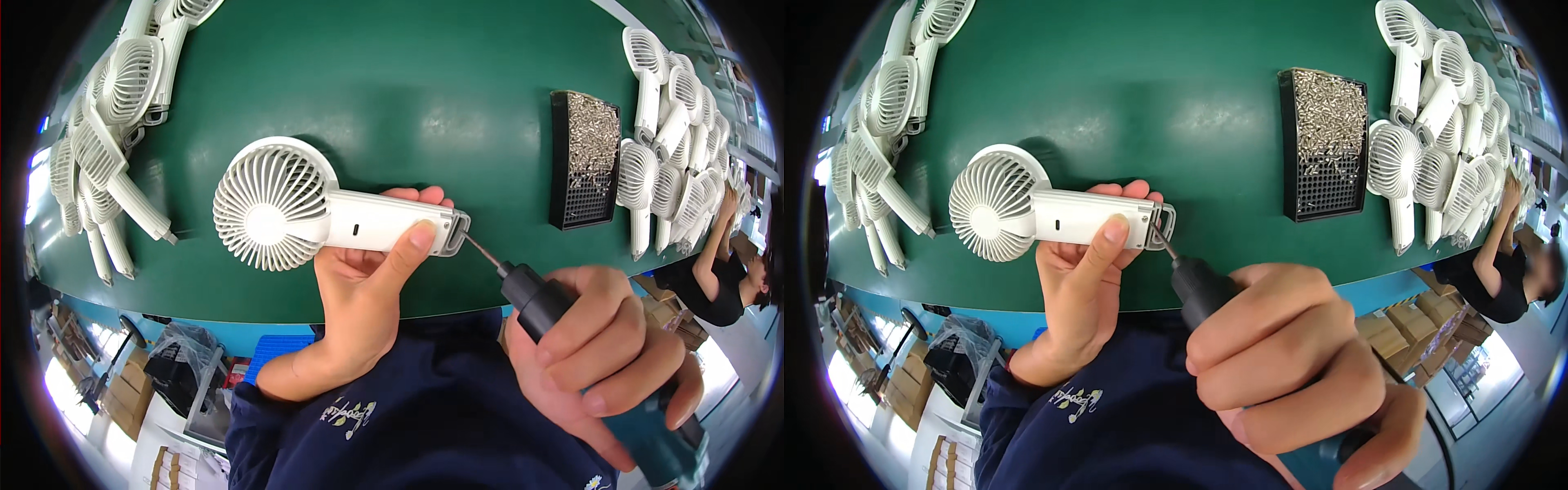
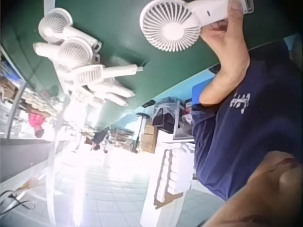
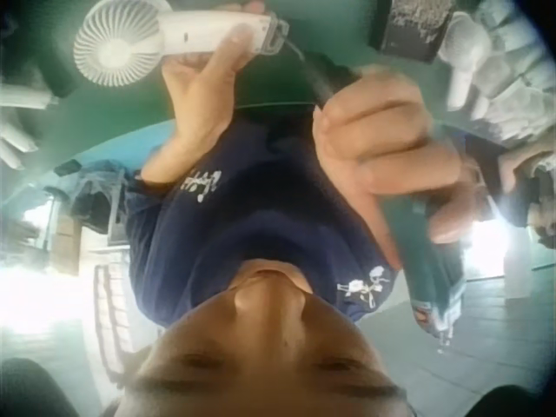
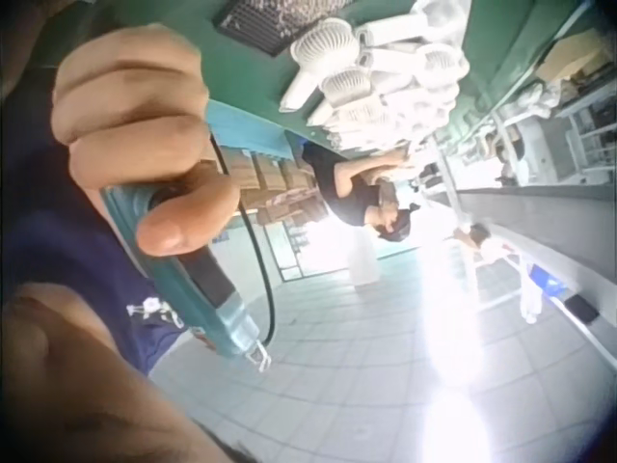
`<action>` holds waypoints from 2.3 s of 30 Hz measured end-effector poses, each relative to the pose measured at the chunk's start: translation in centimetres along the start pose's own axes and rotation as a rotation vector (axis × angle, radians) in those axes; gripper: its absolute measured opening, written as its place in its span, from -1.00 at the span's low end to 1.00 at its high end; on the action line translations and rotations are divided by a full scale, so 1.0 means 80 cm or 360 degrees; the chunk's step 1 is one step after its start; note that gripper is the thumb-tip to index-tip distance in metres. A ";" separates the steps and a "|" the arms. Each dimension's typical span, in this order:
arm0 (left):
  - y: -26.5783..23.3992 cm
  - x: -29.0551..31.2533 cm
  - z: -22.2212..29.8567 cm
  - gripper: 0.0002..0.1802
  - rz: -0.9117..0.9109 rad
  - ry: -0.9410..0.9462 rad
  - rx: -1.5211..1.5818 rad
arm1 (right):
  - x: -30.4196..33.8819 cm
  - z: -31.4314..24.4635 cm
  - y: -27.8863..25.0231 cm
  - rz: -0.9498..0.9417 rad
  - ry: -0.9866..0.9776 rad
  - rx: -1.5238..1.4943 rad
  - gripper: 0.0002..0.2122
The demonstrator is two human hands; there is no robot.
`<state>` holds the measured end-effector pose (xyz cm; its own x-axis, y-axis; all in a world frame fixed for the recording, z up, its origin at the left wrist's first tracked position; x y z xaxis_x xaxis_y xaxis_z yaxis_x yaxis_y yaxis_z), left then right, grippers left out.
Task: Assembling portable hand fans using an electric screwdriver on a production line.
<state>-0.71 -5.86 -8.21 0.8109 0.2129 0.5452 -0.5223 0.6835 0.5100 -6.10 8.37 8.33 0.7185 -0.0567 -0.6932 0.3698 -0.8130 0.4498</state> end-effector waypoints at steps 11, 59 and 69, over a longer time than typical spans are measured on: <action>0.003 0.001 0.001 -0.63 -0.0026 -0.0008 -0.0007 | 0.010 0.005 0.008 -0.0042 0.0032 0.0108 -0.51; 0.008 -0.023 0.025 -0.69 -0.0237 0.0033 0.0970 | 0.171 0.069 -0.026 0.0298 0.1808 0.0585 -0.79; 0.007 -0.010 0.026 -0.66 -0.0084 0.0124 0.0500 | 0.168 0.072 -0.021 -0.0024 0.1761 0.0632 -0.67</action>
<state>-2.18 -7.12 -6.93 0.8504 0.2442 0.4660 -0.5251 0.4485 0.7233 -0.44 5.64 -4.95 0.9080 0.3300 0.2580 0.3138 -0.9439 0.1031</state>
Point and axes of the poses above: each hand's wrist, its own x-axis away from the middle knuckle, its own y-axis out of the palm, z = x × y, the point moved 10 cm from there along -x, towards the middle knuckle, and after that the axes turned 2 degrees about z, right-handed, at the moved point
